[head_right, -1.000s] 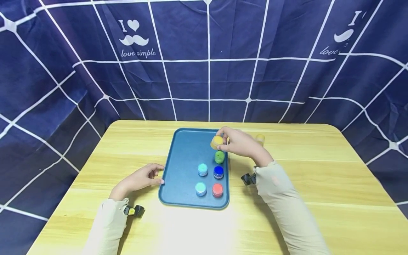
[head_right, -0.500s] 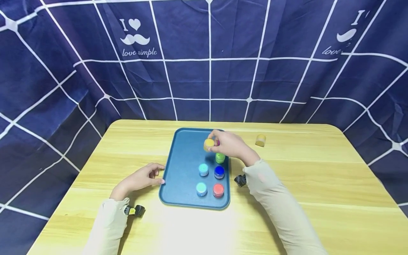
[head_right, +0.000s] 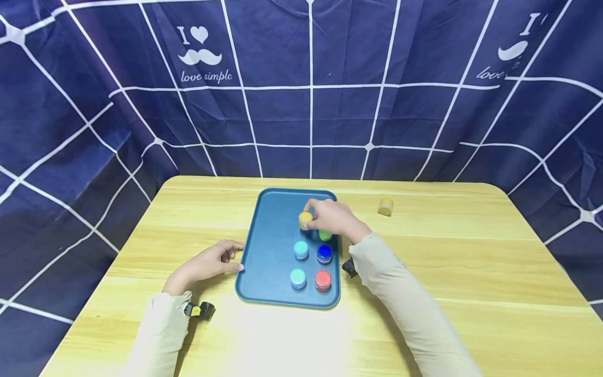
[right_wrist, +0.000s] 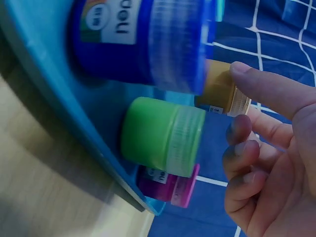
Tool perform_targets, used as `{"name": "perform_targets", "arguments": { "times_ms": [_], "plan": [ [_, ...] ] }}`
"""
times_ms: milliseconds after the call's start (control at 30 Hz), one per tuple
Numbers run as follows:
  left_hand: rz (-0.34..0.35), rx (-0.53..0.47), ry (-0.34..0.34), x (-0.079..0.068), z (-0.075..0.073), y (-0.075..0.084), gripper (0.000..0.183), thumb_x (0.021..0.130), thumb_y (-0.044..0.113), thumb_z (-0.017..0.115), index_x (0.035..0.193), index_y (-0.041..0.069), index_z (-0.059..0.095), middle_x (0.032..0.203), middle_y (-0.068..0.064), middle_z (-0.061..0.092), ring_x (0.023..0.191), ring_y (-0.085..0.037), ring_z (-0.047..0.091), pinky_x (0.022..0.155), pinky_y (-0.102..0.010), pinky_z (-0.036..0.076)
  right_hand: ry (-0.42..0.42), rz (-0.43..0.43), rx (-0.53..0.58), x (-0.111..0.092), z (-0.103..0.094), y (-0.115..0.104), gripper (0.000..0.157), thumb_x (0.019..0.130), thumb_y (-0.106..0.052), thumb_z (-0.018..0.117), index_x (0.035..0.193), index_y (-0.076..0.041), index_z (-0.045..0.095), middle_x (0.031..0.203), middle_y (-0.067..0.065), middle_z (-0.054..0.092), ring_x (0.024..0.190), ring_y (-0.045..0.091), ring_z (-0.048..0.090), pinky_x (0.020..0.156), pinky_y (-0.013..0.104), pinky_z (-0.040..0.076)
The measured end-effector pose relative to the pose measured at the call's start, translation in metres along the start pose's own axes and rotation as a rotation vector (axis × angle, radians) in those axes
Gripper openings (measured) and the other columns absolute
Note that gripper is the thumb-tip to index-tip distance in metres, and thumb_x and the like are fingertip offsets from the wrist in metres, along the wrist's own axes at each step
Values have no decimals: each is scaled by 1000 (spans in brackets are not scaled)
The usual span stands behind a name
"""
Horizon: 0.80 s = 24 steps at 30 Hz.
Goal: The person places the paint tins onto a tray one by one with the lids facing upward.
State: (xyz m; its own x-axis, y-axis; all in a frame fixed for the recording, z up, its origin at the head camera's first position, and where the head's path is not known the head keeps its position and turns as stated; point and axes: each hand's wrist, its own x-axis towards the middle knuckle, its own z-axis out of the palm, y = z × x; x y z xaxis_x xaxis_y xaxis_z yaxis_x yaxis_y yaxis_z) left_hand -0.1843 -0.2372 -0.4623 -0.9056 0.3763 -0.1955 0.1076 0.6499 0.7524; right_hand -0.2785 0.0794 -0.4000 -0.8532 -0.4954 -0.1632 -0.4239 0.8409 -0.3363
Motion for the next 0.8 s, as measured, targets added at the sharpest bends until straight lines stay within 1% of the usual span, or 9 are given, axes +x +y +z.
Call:
{"name": "perform_targets", "arguments": {
  "times_ms": [200, 367, 500, 667, 800],
  "plan": [
    [1, 2, -1, 1, 0, 0, 49, 86, 26, 73, 126, 3, 56, 94, -6, 46, 84, -18, 43, 75, -31, 36, -25, 9, -7, 5, 4, 1, 42, 86, -39, 70, 120, -16, 59, 93, 0, 67, 78, 14, 59, 65, 32, 45],
    [10, 20, 1, 1, -1, 0, 50, 86, 26, 72, 126, 2, 56, 94, -6, 47, 84, -18, 43, 75, -31, 37, -28, 17, -20, 7, 4, -3, 43, 87, -40, 69, 121, -16, 59, 97, 1, 68, 82, 14, 61, 69, 37, 48],
    [6, 23, 2, 0, -1, 0, 49, 86, 26, 72, 126, 2, 56, 94, -6, 47, 84, -18, 43, 76, -31, 37, -29, 10, -46, 8, 6, -5, 42, 87, -41, 68, 121, -16, 59, 96, 0, 67, 82, 14, 60, 67, 37, 48],
    [-7, 23, 2, 1, 0, -1, 49, 86, 27, 73, 126, 3, 56, 94, -6, 47, 84, -18, 43, 76, -31, 37, -40, 6, -46, 11, 9, -4, 42, 87, -40, 69, 121, -16, 59, 92, -1, 68, 80, 13, 60, 64, 33, 46],
    [-7, 24, 5, 2, -1, 0, 49, 86, 26, 73, 126, 3, 56, 94, -6, 47, 84, -18, 43, 75, -31, 37, -49, 0, -46, 11, 10, -4, 43, 87, -39, 68, 122, -15, 60, 82, -3, 65, 71, 12, 55, 58, 29, 40]
  ]
}}
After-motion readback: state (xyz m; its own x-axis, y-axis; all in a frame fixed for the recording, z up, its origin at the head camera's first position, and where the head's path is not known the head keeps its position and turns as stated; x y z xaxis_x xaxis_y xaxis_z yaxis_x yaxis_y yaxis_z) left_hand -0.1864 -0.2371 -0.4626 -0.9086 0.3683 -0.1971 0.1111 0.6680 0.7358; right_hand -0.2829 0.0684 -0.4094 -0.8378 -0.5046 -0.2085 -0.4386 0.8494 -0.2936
